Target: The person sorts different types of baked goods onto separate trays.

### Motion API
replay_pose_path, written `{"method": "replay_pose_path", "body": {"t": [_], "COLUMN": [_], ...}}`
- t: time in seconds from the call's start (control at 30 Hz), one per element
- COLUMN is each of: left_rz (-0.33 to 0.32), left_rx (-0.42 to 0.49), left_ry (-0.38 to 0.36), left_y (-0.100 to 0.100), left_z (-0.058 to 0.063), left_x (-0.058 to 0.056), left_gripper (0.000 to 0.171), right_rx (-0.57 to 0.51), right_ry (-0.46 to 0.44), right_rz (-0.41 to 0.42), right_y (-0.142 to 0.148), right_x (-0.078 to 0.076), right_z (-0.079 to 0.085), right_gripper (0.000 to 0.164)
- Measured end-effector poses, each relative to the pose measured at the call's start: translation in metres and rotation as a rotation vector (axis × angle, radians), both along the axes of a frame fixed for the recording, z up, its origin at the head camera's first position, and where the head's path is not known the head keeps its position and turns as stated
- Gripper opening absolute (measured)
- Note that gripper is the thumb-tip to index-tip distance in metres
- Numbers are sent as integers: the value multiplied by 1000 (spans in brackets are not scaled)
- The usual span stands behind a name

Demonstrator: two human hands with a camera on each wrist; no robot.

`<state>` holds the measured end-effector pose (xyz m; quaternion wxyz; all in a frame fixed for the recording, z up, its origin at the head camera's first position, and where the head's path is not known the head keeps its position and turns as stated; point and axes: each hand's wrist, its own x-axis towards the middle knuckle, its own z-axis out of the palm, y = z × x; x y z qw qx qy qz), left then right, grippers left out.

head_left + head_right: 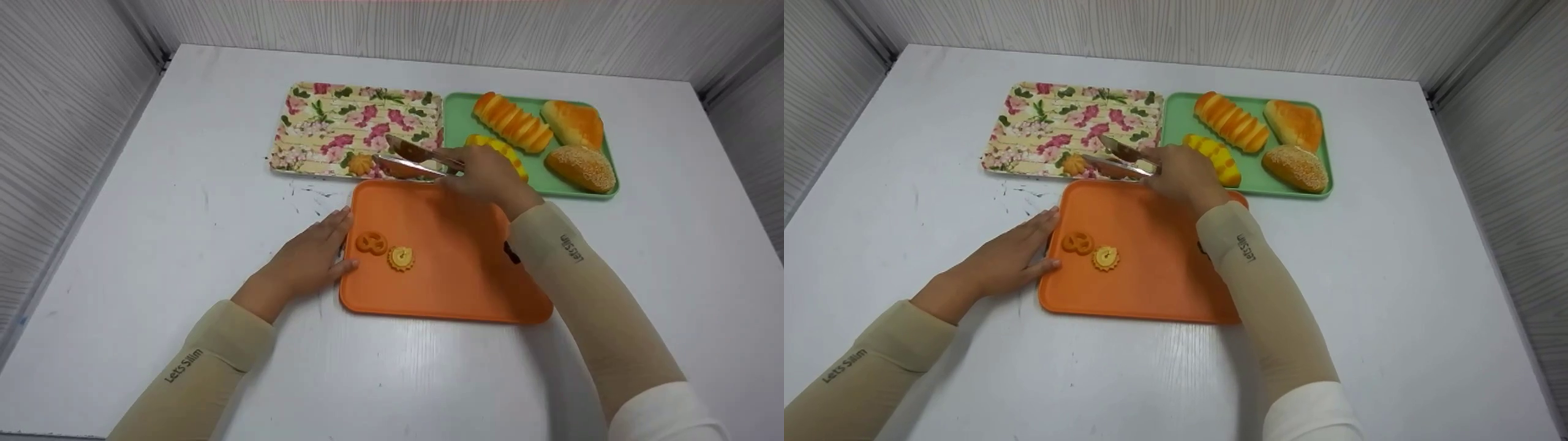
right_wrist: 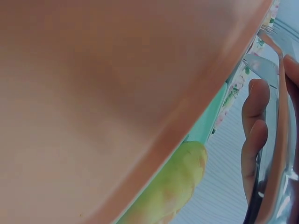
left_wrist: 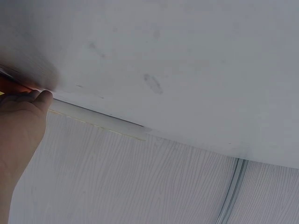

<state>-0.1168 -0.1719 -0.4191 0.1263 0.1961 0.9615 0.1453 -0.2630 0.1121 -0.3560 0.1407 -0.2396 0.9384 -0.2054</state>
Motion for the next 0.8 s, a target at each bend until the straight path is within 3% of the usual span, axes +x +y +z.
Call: {"method": "replay_pose_path", "body": {"t": [0.4, 0.8], "left_rz": [10, 6], "left_rx": [6, 4], "left_ry": [-8, -11], "left_y": [0, 0], "left_z": [0, 0], "left_x": [1, 0], "left_gripper": [80, 80], "right_rx": [-77, -138], "right_ry": [87, 44], "right_rz": [48, 123], "right_y": [16, 37], "right_x": [11, 37], "right_z": [7, 11], "right_gripper": [61, 64]}}
